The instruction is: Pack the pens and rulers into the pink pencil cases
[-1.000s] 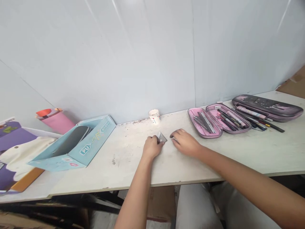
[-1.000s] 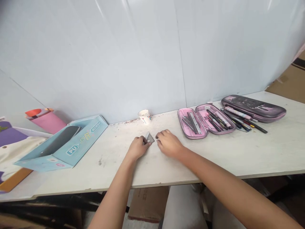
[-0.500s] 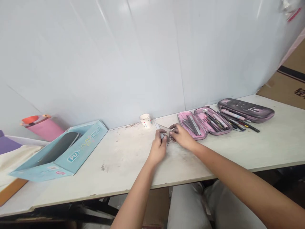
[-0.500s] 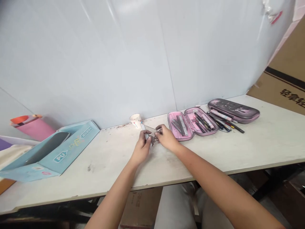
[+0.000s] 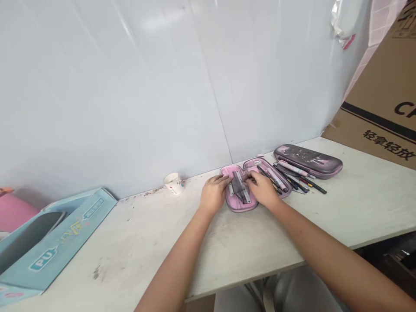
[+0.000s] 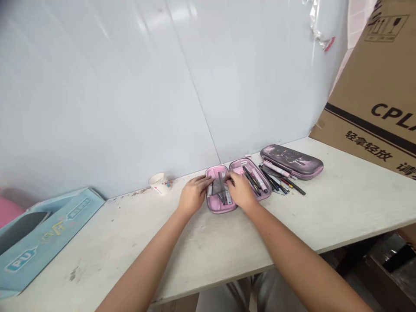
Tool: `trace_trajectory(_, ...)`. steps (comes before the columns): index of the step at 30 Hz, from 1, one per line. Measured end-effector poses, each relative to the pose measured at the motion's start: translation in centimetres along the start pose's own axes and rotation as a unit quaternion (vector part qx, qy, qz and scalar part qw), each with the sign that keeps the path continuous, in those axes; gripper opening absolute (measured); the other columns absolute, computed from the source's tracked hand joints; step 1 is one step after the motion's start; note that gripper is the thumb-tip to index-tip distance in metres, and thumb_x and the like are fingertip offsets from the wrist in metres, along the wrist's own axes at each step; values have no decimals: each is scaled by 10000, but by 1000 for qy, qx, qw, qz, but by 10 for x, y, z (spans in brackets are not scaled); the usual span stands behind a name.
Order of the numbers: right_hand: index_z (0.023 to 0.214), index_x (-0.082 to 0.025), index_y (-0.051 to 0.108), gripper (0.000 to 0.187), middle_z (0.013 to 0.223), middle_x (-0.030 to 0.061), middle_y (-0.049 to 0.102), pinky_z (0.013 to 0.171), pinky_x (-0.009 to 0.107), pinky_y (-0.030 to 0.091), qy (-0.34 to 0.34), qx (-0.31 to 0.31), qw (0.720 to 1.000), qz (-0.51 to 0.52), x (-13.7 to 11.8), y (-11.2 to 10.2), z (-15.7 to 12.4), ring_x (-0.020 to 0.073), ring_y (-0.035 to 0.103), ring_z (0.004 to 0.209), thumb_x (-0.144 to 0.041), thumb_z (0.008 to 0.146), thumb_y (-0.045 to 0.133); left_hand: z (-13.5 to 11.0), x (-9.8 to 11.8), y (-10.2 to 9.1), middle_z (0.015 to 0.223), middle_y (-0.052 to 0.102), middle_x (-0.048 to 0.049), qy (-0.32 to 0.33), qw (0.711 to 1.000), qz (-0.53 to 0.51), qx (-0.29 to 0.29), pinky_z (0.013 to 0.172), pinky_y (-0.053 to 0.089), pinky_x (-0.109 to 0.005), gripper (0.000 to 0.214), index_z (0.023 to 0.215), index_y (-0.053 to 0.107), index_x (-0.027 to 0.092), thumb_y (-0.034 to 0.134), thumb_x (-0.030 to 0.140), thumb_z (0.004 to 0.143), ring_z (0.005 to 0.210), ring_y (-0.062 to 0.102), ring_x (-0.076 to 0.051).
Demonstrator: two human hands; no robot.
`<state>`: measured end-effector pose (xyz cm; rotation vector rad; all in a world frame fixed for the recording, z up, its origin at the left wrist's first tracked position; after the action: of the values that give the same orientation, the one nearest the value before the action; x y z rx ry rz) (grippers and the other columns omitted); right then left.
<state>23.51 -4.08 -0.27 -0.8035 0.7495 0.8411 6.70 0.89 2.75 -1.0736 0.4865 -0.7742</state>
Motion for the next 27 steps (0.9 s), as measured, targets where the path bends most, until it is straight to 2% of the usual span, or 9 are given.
trace_trajectory(3, 832, -174, 600, 244, 901, 64, 622, 864, 327, 390, -44, -19, 985, -164, 6, -3, 1, 189, 525, 939, -77, 785, 381, 2, -13, 9, 1277, 550, -90, 65, 993, 77, -58, 1055, 284, -452, 424, 1243, 524, 187, 389, 128, 846, 1213, 463, -232)
trace_trajectory(6, 893, -172, 617, 256, 948, 99, 590, 888, 349, 350, -56, 3, 965, -257, 4, -10, 2, 232, 455, 1012, -92, 794, 395, 0, -20, 12, 1286, 536, -119, 88, 987, 107, -87, 1061, 268, -466, 443, 1263, 486, 152, 374, 106, 837, 1231, 445, -228)
trace_trajectory(11, 932, -176, 626, 257, 970, 119, 566, 885, 382, 323, -32, 44, 943, -329, 2, -21, 3, 261, 429, 1010, -148, 810, 402, -8, -16, 9, 1289, 523, -107, 130, 979, 108, -117, 1067, 254, -462, 421, 1156, 534, 171, 424, 72, 762, 1262, 396, -238)
trace_trajectory(15, 935, -177, 631, 262, 983, 125, 570, 864, 393, 328, -5, 86, 932, -351, 13, -36, 2, 275, 434, 1008, -161, 811, 401, -23, -10, -3, 1169, 576, -105, 104, 985, 75, -117, 1031, 277, -480, 319, 1076, 553, 201, 458, 146, 776, 1186, 454, -250)
trace_trajectory(18, 990, -156, 623, 287, 983, 132, 578, 855, 386, 338, 11, 108, 928, -356, 27, -48, 0, 274, 446, 1009, -169, 818, 393, -45, -6, -20, 1072, 586, -85, 91, 987, 51, -123, 1002, 295, -457, 285, 1037, 549, 216, 495, 179, 759, 1072, 508, -236)
trace_trajectory(22, 993, -110, 639, 328, 976, 163, 591, 866, 393, 343, 15, 52, 917, -394, 37, -49, -1, 271, 469, 985, -254, 861, 376, -80, 1, -43, 947, 583, -72, 72, 989, 30, -129, 937, 333, -434, 282, 1003, 525, 191, 557, 311, 751, 945, 519, -237)
trace_trajectory(27, 853, -92, 692, 444, 993, 191, 592, 881, 404, 339, -36, -62, 899, -433, 33, -33, 5, 301, 445, 1031, -369, 891, 347, -99, 13, -55, 1043, 566, -93, 88, 987, 11, -134, 929, 327, -430, 493, 1175, 463, 189, 568, 425, 755, 1005, 489, -259)
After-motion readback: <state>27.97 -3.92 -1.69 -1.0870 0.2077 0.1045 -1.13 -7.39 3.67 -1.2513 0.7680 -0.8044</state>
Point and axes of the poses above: each hand's wrist, its own z-axis towards the middle knuckle, its own y-axis out of the palm, x = y × z, the point moved 1 cm from there along z, towards the middle knuckle
